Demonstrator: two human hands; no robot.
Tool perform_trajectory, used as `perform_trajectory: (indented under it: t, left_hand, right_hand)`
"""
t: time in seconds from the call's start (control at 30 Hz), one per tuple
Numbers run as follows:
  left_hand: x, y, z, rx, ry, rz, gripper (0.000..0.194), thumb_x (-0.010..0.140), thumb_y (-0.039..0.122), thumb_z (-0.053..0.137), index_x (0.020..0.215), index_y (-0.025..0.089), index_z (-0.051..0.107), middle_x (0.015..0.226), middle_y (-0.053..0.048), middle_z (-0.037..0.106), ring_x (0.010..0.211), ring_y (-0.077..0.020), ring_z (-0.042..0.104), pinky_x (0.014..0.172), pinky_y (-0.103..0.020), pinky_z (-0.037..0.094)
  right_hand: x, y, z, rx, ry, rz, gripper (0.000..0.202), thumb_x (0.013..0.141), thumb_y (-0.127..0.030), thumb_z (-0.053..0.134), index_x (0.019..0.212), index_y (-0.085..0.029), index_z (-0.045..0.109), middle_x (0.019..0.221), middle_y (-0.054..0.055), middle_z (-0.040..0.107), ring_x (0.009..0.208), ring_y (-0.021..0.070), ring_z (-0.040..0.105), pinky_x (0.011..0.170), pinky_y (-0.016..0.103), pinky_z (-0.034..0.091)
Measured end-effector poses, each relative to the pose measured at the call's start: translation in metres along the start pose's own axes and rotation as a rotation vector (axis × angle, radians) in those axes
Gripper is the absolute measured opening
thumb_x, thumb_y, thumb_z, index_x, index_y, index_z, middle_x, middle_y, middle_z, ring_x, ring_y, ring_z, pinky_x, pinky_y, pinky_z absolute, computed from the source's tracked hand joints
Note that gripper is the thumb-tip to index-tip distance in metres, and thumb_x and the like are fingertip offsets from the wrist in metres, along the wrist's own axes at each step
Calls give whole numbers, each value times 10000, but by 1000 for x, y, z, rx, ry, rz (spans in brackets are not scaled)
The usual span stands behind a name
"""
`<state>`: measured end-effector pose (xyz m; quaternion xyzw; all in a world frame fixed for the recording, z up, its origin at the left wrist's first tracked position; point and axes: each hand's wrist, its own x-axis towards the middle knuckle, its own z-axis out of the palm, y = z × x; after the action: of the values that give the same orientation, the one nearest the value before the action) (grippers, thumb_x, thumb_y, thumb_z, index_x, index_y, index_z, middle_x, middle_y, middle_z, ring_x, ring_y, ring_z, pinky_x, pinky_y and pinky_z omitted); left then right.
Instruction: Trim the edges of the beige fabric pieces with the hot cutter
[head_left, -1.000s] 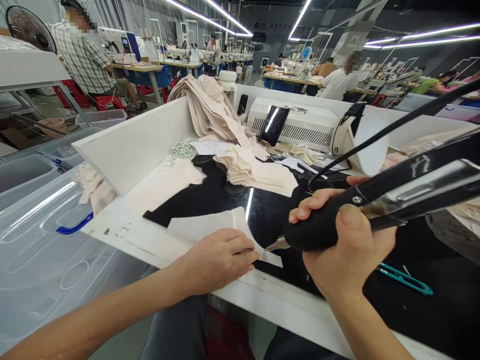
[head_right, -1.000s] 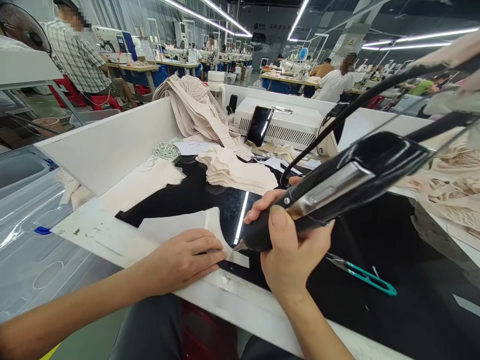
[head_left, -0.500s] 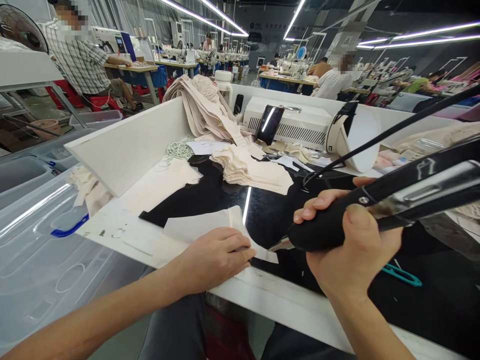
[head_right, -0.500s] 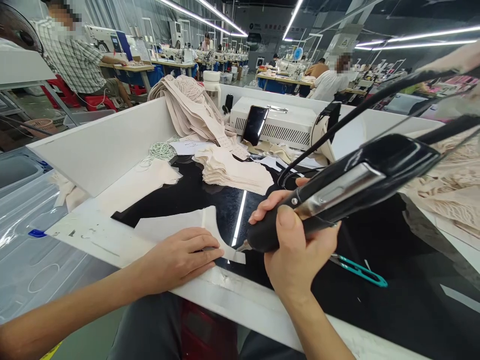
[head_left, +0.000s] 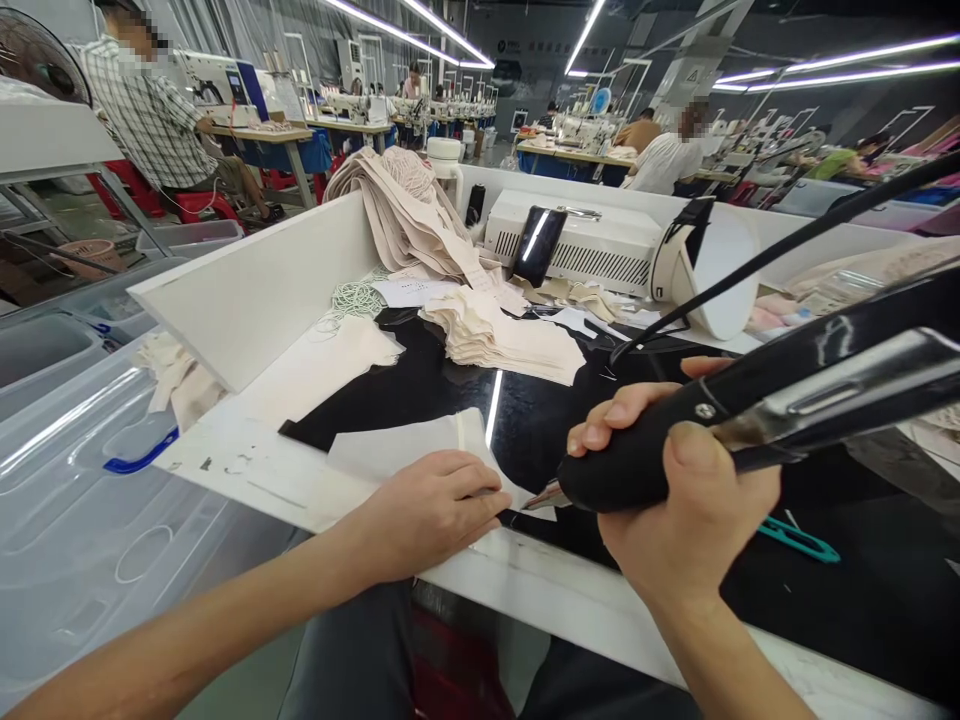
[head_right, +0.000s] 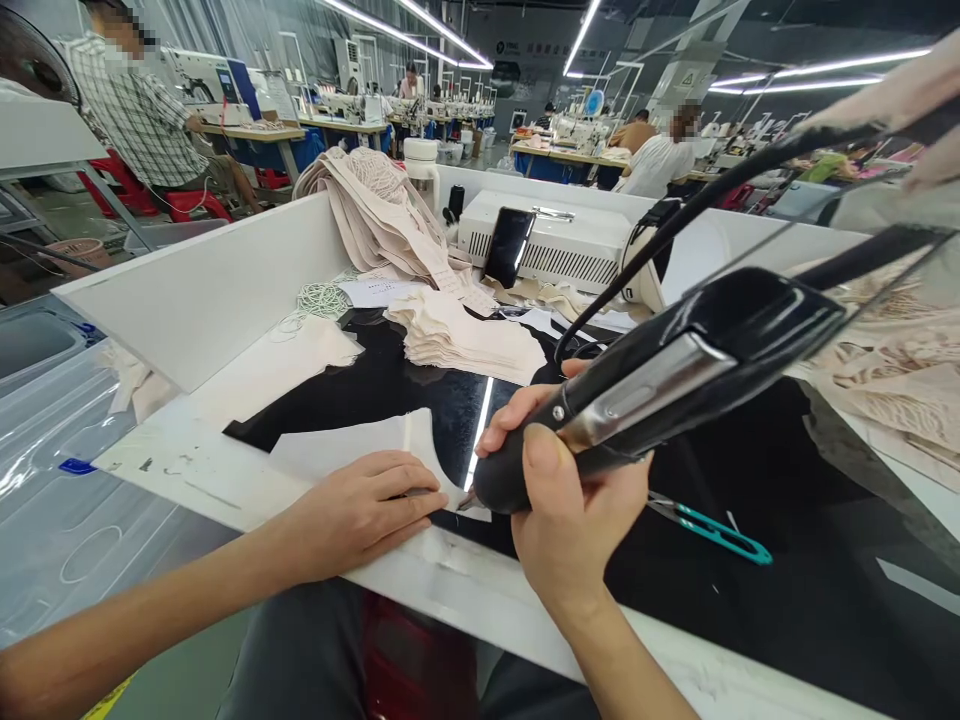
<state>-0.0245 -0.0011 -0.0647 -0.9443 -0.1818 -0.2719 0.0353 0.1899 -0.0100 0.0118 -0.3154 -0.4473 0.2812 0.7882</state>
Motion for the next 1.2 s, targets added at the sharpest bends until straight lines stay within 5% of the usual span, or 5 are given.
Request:
perform_trajectory:
  t: [0.2, 0.73, 0.93, 1.2]
  left_hand:
    - [0, -1, 0, -12, 14, 9, 174, 1240, 193, 764, 1373, 121, 850, 1251, -123, 894, 1199, -244, 864, 1197, -403, 730]
    - [-4, -1, 0, -77, 12, -23, 218, 1243, 178, 730, 1425, 147, 845, 1280, -130, 886, 1232, -265, 875, 1183, -423, 745]
    - [-8, -13, -21, -116, 58, -142, 251, 1295, 199, 627, 1368, 160, 864, 1407, -148, 895, 1342, -258, 869, 1227, -400, 730]
    - [-14, -16, -40, -55, -21, -157, 312, 1313, 193, 568, 1271, 152, 874, 1223, -98, 914, 1133, -240, 884, 1058, -371, 752]
  right_hand:
    - [5, -6, -10, 28, 46, 9, 429, 808, -373, 995, 1168, -317, 768, 750, -87, 722, 527, 171, 683, 471, 280, 598]
    - [2, -5, -9, -26, 65, 2, 410, 846, -389, 994, 1164, -319, 745, 762, -88, 755, 530, 176, 692, 489, 300, 613]
    - [10, 6, -17, -39, 52, -48, 491, 846, -502, 1052, 1085, -304, 671, 795, -82, 730, 546, 166, 685, 502, 310, 610]
    - [44, 27, -19, -27, 107, -62, 549, 810, -554, 1076, 1096, -300, 681, 796, -92, 738, 563, 148, 659, 531, 294, 592]
